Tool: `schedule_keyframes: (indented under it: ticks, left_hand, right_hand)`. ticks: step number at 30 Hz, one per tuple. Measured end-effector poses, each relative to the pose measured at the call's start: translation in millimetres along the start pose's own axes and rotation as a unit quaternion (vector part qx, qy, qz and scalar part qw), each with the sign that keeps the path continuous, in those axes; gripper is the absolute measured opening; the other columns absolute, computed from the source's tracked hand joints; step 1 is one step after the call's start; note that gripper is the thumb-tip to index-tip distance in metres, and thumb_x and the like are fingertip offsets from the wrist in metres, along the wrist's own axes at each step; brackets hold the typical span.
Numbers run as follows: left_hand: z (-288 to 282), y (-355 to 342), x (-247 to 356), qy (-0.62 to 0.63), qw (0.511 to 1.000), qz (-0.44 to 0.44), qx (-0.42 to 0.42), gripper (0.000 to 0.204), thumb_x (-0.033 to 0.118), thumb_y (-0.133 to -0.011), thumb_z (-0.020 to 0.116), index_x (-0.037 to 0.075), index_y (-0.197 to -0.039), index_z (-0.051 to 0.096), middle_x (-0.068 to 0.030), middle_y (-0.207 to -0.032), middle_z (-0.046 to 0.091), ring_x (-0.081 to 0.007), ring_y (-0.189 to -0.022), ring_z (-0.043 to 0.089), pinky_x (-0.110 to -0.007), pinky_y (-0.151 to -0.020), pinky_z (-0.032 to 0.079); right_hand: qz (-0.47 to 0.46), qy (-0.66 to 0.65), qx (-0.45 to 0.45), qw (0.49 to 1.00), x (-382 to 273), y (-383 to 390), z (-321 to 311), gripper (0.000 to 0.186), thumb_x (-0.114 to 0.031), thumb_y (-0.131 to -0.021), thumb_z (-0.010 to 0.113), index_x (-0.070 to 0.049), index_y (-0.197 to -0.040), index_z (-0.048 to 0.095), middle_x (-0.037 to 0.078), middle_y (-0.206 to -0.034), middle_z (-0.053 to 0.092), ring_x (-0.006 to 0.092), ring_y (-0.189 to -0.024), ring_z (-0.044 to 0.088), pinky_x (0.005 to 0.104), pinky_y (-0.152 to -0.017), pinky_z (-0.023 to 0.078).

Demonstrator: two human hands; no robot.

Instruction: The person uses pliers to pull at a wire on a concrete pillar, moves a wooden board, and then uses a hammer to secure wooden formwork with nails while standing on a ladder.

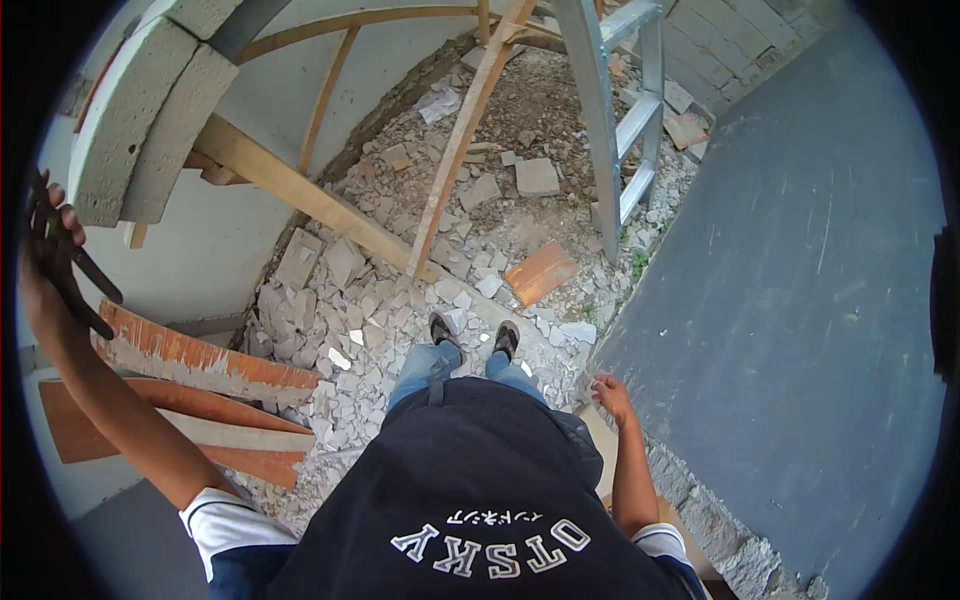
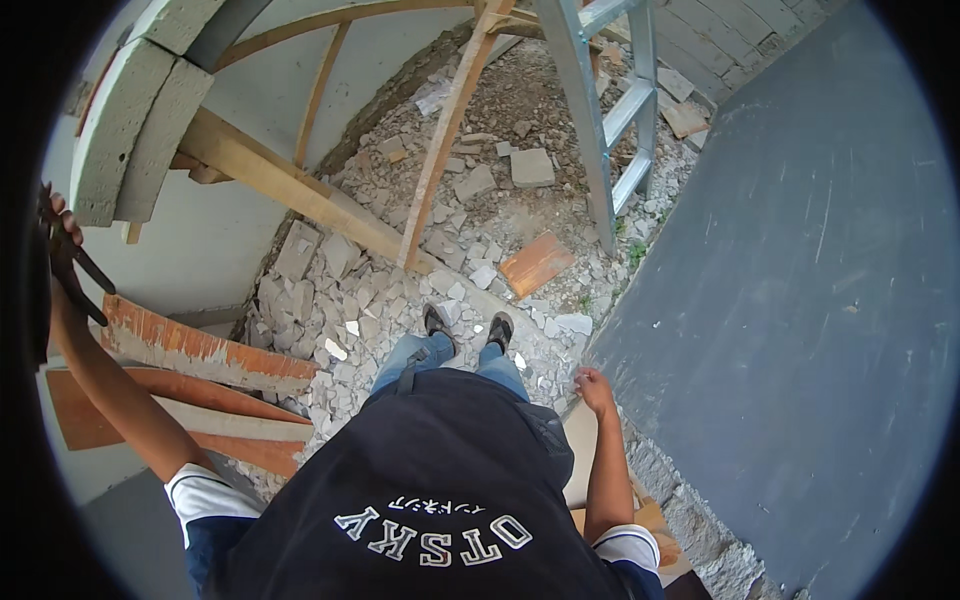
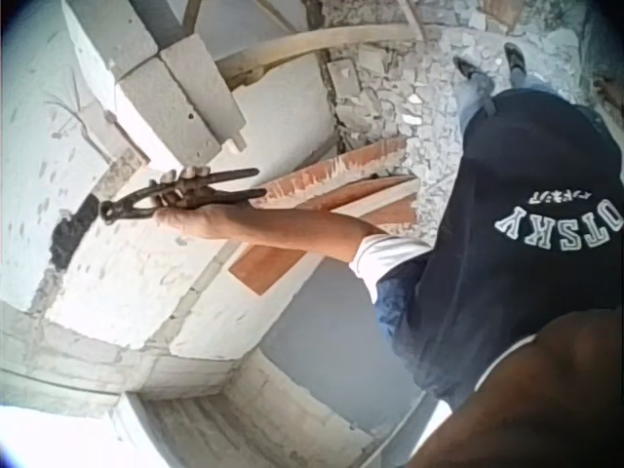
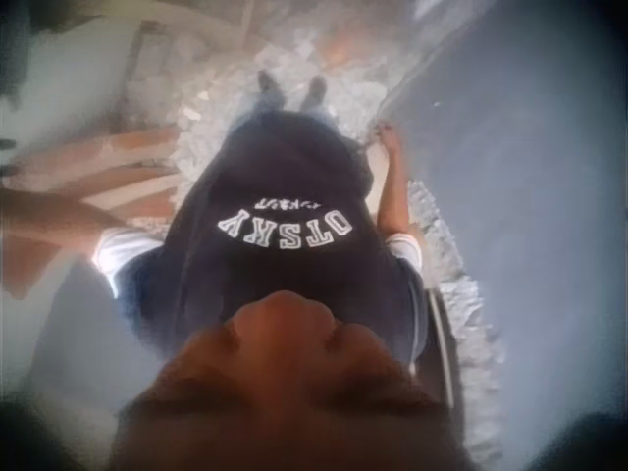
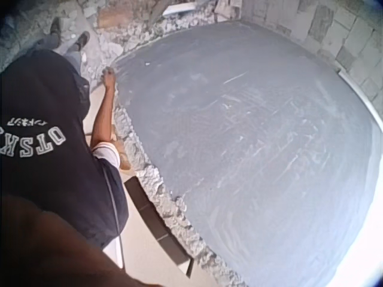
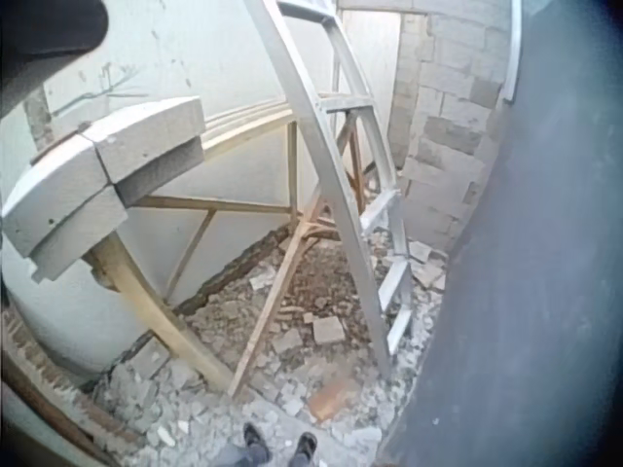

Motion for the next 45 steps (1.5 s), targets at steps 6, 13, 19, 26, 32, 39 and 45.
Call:
schedule_keyframes:
  ticks: [6, 13, 19, 26, 32, 39, 45]
  left_hand:
    - [164, 193, -90, 0.232, 0.902, -0.332, -0.150, 0.042, 0.037, -0.098, 0.033, -0.002, -0.107, 0.047, -0.0059, -0.082, 0.055, -0.0113, -0.063, 0.051, -0.025, -0.052, 0.044]
    - [208, 280, -149, 0.212, 0.871, -0.401, -0.188, 0.041, 0.039, -0.098, 0.032, 0.002, -0.103, 0.050, -0.0036, -0.079, 0.052, -0.0096, -0.061, 0.049, -0.023, -0.051, 0.043]
    - [121, 141, -18, 0.095, 0.967, -0.180, -0.152, 0.052, 0.045, -0.097, 0.031, 0.001, -0.116, 0.050, 0.0013, -0.075, 0.046, -0.0054, -0.059, 0.043, -0.019, -0.050, 0.038]
    - [5, -45, 47, -0.281, 0.958, 0.049, -0.009, 0.047, 0.039, -0.095, 0.038, -0.002, -0.112, 0.054, -0.0030, -0.069, 0.050, -0.0109, -0.064, 0.049, -0.026, -0.059, 0.042]
    - [4, -153, -32, -0.528, 0.848, 0.021, -0.043, 0.046, 0.043, -0.088, 0.049, 0.018, -0.126, 0.050, -0.0133, -0.103, 0.064, -0.0289, -0.093, 0.061, -0.038, -0.078, 0.047]
    - [-20, -238, -113, -0.434, 0.886, 0.154, -0.053, 0.052, 0.043, -0.089, 0.045, -0.005, -0.101, 0.060, -0.0191, -0.105, 0.057, -0.0324, -0.101, 0.053, -0.034, -0.090, 0.038]
    - [-112, -364, -276, -0.432, 0.893, 0.060, -0.109, 0.062, 0.049, -0.089, 0.044, -0.003, -0.122, 0.049, -0.0234, -0.118, 0.054, -0.0326, -0.111, 0.051, -0.036, -0.095, 0.037]
  right_hand:
    - [0.130, 0.074, -0.042, 0.988, 92, 0, -36, 0.029, -0.026, -0.084, 0.055, -0.009, -0.107, 0.056, 0.005, -0.083, 0.063, 0.0178, -0.064, 0.061, 0.0324, -0.053, 0.044]
    - [-0.011, 0.146, -0.029, 0.989, -35, -41, -38, 0.026, -0.020, -0.081, 0.058, -0.007, -0.103, 0.059, 0.006, -0.084, 0.064, 0.0172, -0.069, 0.063, 0.0311, -0.056, 0.045]
    - [-0.242, 0.133, -0.086, 0.957, -268, -44, 53, 0.033, -0.015, -0.086, 0.054, 0.000, -0.115, 0.053, 0.008, -0.093, 0.061, 0.0147, -0.076, 0.060, 0.0264, -0.068, 0.045]
    - [-0.305, 0.178, -0.128, 0.927, -309, -9, 123, 0.037, -0.017, -0.084, 0.057, 0.001, -0.117, 0.054, 0.012, -0.091, 0.063, 0.0173, -0.080, 0.062, 0.0284, -0.073, 0.048]
    - [-0.158, 0.300, -0.063, 0.939, -180, -55, 99, 0.045, -0.029, -0.079, 0.062, -0.002, -0.115, 0.057, 0.021, -0.102, 0.063, 0.0290, -0.089, 0.064, 0.0345, -0.080, 0.048]
    - [-0.065, 0.191, 0.082, 0.976, -90, -20, 72, 0.039, -0.029, -0.080, 0.061, -0.001, -0.108, 0.060, 0.018, -0.091, 0.066, 0.0266, -0.082, 0.065, 0.0341, -0.073, 0.051]
    - [0.047, -0.014, 0.087, 0.995, 26, 7, 106, 0.034, -0.018, -0.080, 0.060, 0.006, -0.105, 0.057, 0.012, -0.085, 0.063, 0.0209, -0.072, 0.062, 0.0331, -0.062, 0.053]
Point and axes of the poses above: each hand's wrist, its own y-axis away from the middle knuckle, its own z-axis out of the palm, x = y × z, the point moved 8 cm from there along -y, towards the middle knuckle
